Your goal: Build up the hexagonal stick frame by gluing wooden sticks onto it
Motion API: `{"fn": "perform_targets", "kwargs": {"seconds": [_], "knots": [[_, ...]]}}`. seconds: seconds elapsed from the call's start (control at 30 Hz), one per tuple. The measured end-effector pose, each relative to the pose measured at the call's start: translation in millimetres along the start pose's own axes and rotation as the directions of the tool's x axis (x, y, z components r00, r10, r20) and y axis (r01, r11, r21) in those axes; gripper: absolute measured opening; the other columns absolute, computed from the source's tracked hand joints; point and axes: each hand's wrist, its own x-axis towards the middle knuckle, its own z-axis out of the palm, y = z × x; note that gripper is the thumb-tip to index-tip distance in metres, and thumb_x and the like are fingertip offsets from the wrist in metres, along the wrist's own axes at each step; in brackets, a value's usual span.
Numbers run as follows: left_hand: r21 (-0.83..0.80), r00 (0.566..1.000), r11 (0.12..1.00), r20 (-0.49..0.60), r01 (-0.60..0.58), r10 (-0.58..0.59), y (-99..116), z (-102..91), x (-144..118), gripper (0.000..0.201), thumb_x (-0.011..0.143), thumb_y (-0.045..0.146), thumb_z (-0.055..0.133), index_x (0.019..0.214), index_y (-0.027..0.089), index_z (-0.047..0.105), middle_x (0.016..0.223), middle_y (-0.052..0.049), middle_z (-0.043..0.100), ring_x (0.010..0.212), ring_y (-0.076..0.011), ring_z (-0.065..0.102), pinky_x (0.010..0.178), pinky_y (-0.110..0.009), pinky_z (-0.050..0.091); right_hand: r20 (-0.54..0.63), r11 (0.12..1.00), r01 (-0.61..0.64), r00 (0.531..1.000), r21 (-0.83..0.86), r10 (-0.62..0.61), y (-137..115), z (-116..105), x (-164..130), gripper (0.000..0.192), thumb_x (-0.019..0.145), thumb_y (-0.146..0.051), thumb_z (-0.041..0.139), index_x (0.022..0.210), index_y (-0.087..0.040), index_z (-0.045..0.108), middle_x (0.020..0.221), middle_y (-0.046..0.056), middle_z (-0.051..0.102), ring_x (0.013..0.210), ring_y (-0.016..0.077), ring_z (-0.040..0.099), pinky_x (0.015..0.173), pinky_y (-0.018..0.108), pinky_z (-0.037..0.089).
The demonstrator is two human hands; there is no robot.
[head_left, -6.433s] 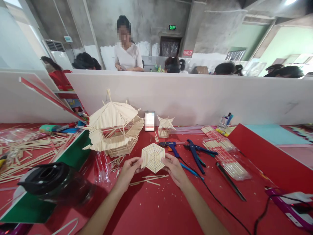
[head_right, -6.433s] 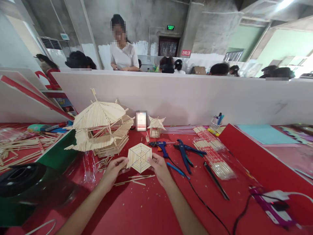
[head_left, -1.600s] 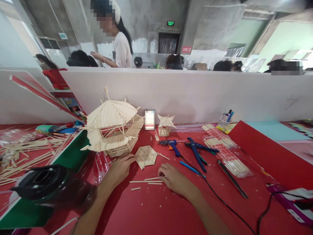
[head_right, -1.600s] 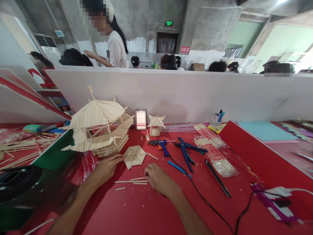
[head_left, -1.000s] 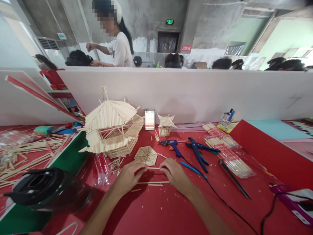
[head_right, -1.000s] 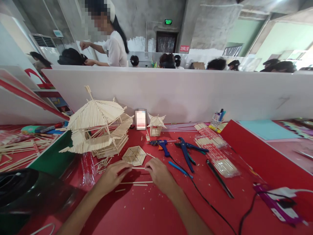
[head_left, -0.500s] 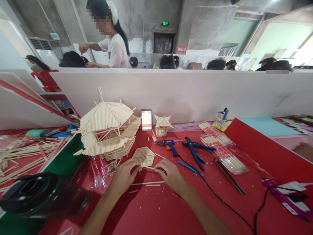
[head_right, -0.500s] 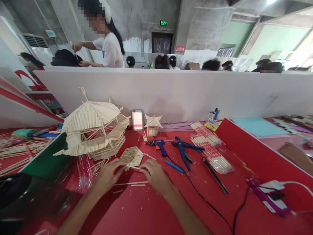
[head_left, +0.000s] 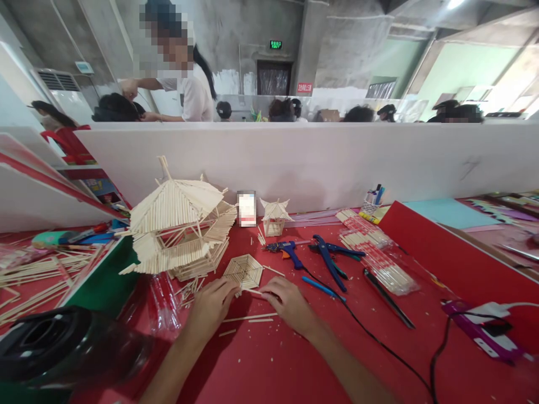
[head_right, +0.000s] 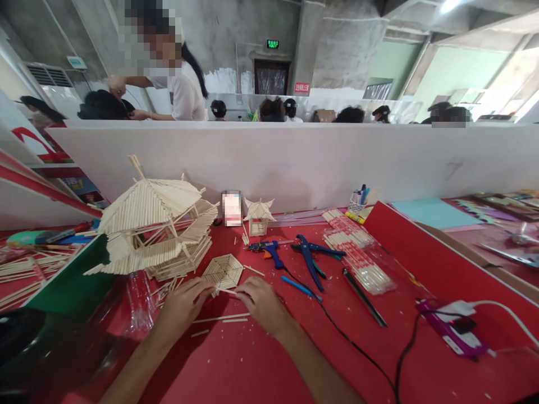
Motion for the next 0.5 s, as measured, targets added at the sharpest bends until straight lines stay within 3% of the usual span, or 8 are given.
{"fn": "perform_targets", "kwargs": {"seconds": [0.27, 0.5], "knots": [[0.025, 0.989, 0.990, 0.040, 0.142, -0.143, -1.7, 1.4, -0.5, 0.027, 0.100, 0.034, 0.044, 0.090, 0.024, 0.066, 0.091, -0.001, 0.073, 0.081, -0.0179, 0.069, 0.072, -0.027, 0.048, 0.003, 0.999, -0.042, 0.999, -0.021, 0.042, 6.0, -3.8, 0.7, 0.013, 0.093, -0.016, 0.061, 0.095, -0.021, 0.072, 0.092, 0.005, 0.071, 0.087, 0.0192, 0.065, 0.079, 0.029, 0.050], [-0.004, 0.970, 0.972, 0.068, 0.236, -0.235, -6.2, -1.6, -1.1, 0.018, 0.096, 0.035, 0.050, 0.094, 0.025, 0.064, 0.095, -0.001, 0.073, 0.085, -0.0191, 0.070, 0.073, -0.028, 0.049, -0.064, 0.999, -0.038, 0.997, -0.013, 0.037, 13.2, -14.2, 0.5, 0.013, 0.094, -0.019, 0.057, 0.089, -0.021, 0.069, 0.089, 0.004, 0.070, 0.085, 0.0191, 0.065, 0.080, 0.030, 0.050]]}}
